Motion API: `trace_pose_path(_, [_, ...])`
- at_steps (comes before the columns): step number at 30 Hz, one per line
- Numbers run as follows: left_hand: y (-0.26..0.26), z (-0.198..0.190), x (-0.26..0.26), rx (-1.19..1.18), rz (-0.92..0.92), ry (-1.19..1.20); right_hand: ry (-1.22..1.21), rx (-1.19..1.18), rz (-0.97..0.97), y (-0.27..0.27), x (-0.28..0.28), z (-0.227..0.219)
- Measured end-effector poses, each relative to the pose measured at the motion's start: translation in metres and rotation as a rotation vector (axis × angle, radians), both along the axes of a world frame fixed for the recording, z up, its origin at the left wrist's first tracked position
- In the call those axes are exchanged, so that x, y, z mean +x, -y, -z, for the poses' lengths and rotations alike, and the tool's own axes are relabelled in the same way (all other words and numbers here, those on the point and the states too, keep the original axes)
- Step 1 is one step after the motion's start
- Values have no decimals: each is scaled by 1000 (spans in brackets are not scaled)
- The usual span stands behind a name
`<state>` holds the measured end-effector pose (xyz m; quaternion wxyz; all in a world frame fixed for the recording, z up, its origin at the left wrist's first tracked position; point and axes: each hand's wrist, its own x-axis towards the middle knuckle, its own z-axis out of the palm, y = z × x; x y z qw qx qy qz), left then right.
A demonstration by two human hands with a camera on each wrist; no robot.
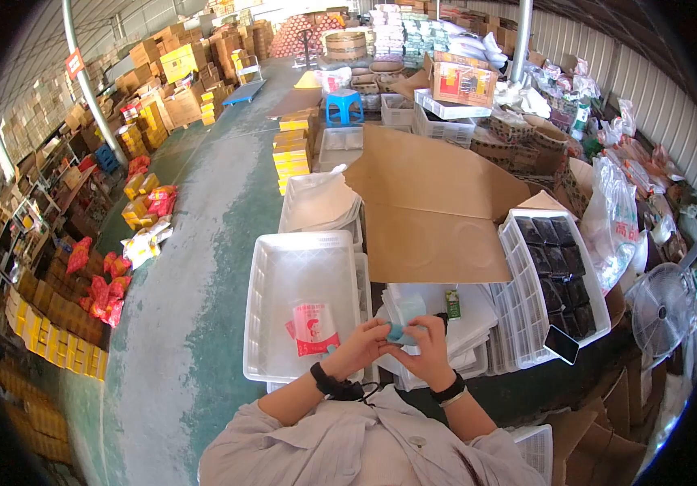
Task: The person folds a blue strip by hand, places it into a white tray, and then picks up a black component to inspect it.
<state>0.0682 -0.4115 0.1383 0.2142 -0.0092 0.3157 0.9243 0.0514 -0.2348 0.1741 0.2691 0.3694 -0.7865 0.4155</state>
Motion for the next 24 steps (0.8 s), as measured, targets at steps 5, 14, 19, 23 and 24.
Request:
trace_pose_path(5, [-2, -6, 2, 58, 26, 23, -145, 1, 136, 5, 2, 8])
trace_pose_path(14, [-7, 1, 3, 138, -53, 116, -40, 107, 21, 2, 2, 18])
trace_pose_path(19, [6, 11, 0, 46, 24, -2, 5, 70, 28, 9, 10, 7])
trace_pose_path(23, [9, 3, 0, -65, 89, -62, 197, 70, -23, 9, 10, 6])
trace_pose_path(24, [11, -4, -1, -235, 69, -64, 217, 86, -13, 7, 8, 7])
